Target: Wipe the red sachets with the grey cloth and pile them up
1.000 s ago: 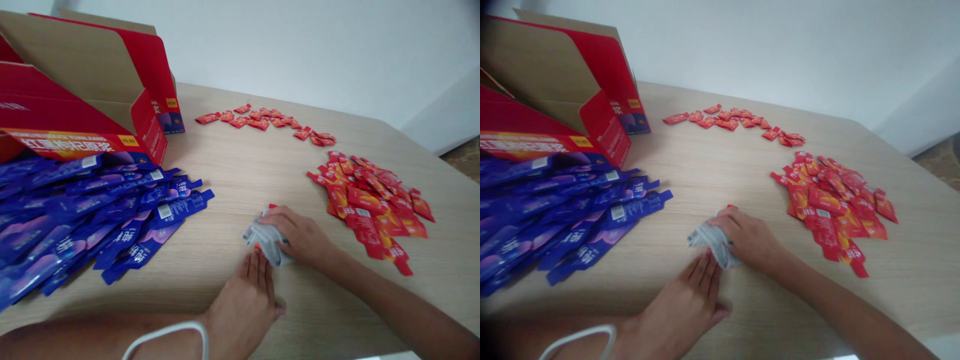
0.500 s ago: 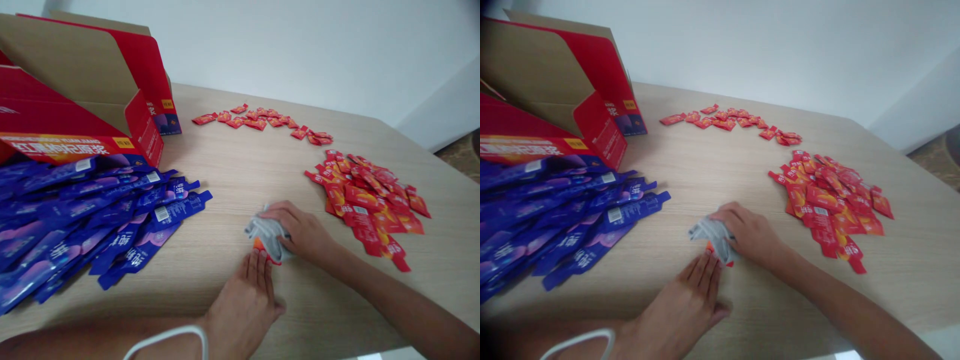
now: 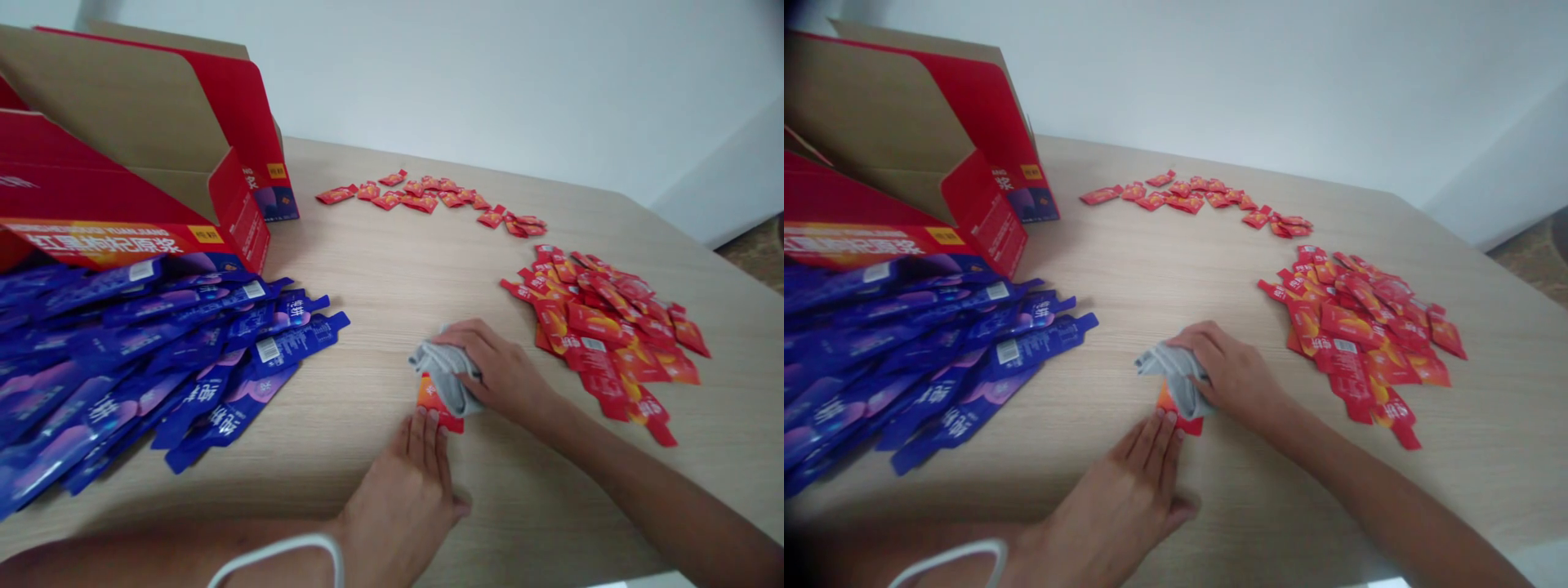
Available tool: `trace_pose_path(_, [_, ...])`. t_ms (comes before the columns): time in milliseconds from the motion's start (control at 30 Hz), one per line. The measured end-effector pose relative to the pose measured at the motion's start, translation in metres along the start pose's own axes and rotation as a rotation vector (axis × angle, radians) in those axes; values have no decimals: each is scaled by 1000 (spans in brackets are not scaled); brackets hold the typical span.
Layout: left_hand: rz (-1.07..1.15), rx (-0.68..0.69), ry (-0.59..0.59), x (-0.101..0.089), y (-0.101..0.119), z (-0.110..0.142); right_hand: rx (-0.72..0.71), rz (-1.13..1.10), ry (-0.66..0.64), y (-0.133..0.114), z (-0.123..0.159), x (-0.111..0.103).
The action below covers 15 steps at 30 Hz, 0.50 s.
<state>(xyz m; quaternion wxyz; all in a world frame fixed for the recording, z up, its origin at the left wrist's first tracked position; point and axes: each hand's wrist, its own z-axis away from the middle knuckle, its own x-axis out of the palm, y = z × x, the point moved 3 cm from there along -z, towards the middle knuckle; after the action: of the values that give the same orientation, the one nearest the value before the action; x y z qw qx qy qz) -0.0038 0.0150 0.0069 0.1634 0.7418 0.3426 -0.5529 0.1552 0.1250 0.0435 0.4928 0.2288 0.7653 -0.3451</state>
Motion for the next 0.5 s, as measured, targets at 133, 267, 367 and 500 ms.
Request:
trace_pose_path(133, [10, 26, -91, -3, 0, -4, -109, -41, -191, -21, 17, 26])
trace_pose_path(267, [1, 19, -6, 2, -1, 0, 70, 18, -135, 25, -13, 23])
trace_pose_path(367, [32, 43, 20, 9, -4, 3, 173, 85, 4, 55, -26, 1])
trace_pose_path(500, [110, 119, 39, 7, -19, -6, 146, -5, 225, 43, 0, -19])
